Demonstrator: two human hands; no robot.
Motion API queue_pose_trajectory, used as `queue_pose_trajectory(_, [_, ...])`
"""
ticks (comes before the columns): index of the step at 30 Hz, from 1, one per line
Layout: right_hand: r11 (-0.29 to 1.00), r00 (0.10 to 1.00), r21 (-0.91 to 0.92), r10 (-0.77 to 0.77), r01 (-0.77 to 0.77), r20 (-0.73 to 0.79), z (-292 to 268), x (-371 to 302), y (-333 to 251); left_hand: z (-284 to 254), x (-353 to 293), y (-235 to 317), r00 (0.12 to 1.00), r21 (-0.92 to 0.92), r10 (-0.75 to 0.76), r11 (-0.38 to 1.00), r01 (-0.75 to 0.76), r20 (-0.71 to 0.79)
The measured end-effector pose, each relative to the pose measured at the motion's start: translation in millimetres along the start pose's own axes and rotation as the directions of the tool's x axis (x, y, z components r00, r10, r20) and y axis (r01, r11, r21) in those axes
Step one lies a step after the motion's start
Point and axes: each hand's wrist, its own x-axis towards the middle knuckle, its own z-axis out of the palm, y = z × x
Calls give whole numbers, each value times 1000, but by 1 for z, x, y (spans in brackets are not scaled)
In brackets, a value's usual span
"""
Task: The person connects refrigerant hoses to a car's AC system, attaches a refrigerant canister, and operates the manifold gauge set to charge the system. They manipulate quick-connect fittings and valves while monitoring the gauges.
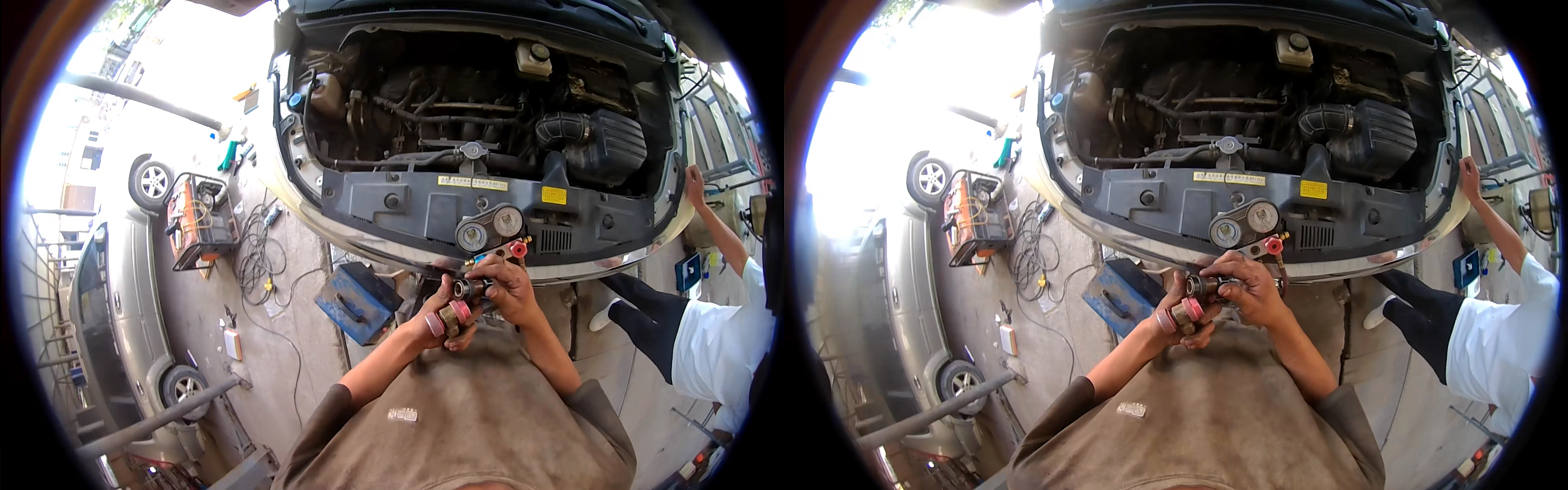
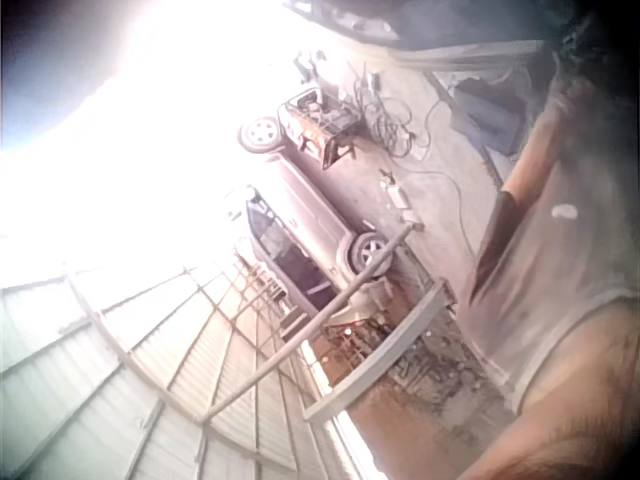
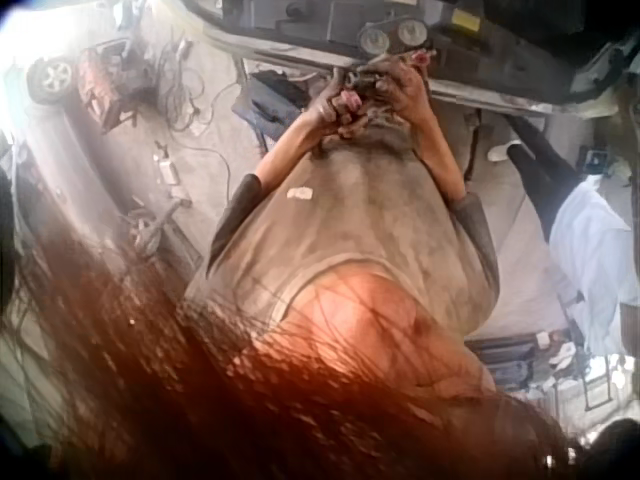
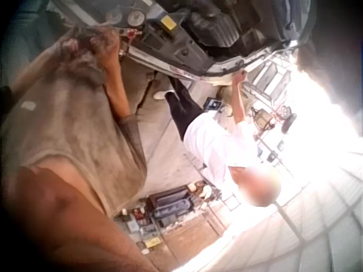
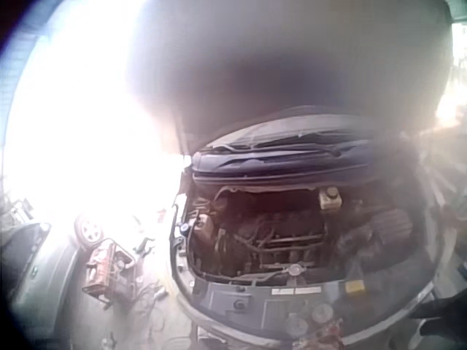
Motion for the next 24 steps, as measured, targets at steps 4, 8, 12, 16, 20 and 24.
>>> queue_pose_trajectory(4, [996, 987, 61, 62, -72, 147, 0, -14, -7, 19, -6, -34, 987, -150, 125, 979, -140, -102])
queue_pose_trajectory(8, [975, 969, 212, 9, -63, 246, 7, -21, -14, 35, -11, -46, 965, -15, 236, 971, -239, -110])
queue_pose_trajectory(12, [988, 964, 140, -102, 69, 245, 3, -26, -19, 32, -9, -64, 949, -77, 315, 946, -314, 10])
queue_pose_trajectory(16, [992, 972, 99, -99, 79, 215, 1, -31, -26, 40, -5, -74, 928, -25, 370, 928, -371, -44])
queue_pose_trajectory(20, [991, 958, 103, -115, 91, 264, -9, -32, -39, 43, -2, -84, 912, 49, 409, 911, -410, 28])
queue_pose_trajectory(24, [996, 975, -31, -76, 85, 209, -14, -37, -39, 51, 7, -82, 911, 38, 397, 918, -395, -108])
